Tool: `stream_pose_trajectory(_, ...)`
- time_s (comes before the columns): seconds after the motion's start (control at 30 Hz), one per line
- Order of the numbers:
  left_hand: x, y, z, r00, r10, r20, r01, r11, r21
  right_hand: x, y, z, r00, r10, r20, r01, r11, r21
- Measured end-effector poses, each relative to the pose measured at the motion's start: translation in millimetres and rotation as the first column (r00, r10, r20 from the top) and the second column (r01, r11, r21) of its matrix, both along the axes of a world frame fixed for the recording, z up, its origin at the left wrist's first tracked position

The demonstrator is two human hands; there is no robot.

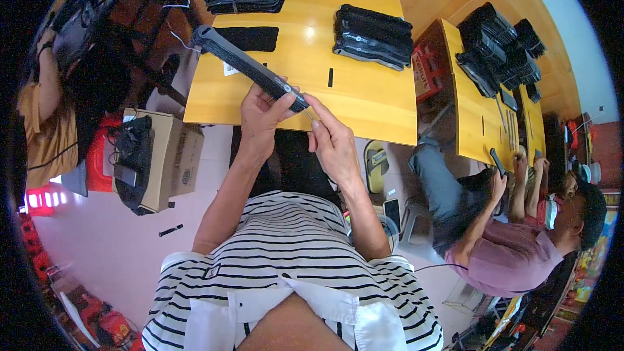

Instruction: Assembling and finishing leather straps by attaching hardware components.

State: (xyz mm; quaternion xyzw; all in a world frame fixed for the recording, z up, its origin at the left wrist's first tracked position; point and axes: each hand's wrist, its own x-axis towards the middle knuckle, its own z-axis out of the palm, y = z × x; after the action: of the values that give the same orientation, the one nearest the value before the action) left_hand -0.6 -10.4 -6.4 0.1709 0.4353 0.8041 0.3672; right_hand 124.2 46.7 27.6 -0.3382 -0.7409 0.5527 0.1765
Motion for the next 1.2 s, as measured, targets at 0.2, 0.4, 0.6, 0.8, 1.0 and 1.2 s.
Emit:
stream_pose_trajectory(0.2, 1, 2, -1, 0.999, -0.016, -0.043, 0.017, 1.000, 0.013, 2, 4, -4, 0.998, -0.013, -0.054, 0.008, 0.997, -0.080)
stream_pose_trajectory(0.4, 8, 5, -5, 0.969, 0.071, -0.237, -0.050, 0.994, 0.093, 0, -1, -10, 0.984, -0.117, -0.136, 0.090, 0.978, -0.190)
stream_pose_trajectory(0.6, 3, 2, -5, 0.966, 0.009, -0.258, 0.003, 0.999, 0.047, 2, -1, -15, 0.972, -0.125, -0.197, 0.104, 0.988, -0.111)
stream_pose_trajectory(0.8, -14, -3, 6, 0.981, -0.192, -0.031, 0.190, 0.980, -0.058, 10, 6, -4, 0.987, -0.107, -0.123, 0.076, 0.968, -0.237)
stream_pose_trajectory(1.0, -14, -3, 7, 0.968, -0.252, -0.019, 0.250, 0.966, -0.067, 10, 2, -8, 0.979, -0.097, -0.180, 0.082, 0.993, -0.089)
stream_pose_trajectory(1.2, -23, -8, 1, 0.925, -0.380, 0.008, 0.379, 0.922, -0.077, 25, 13, -6, 0.977, -0.003, -0.215, -0.099, 0.881, -0.462)
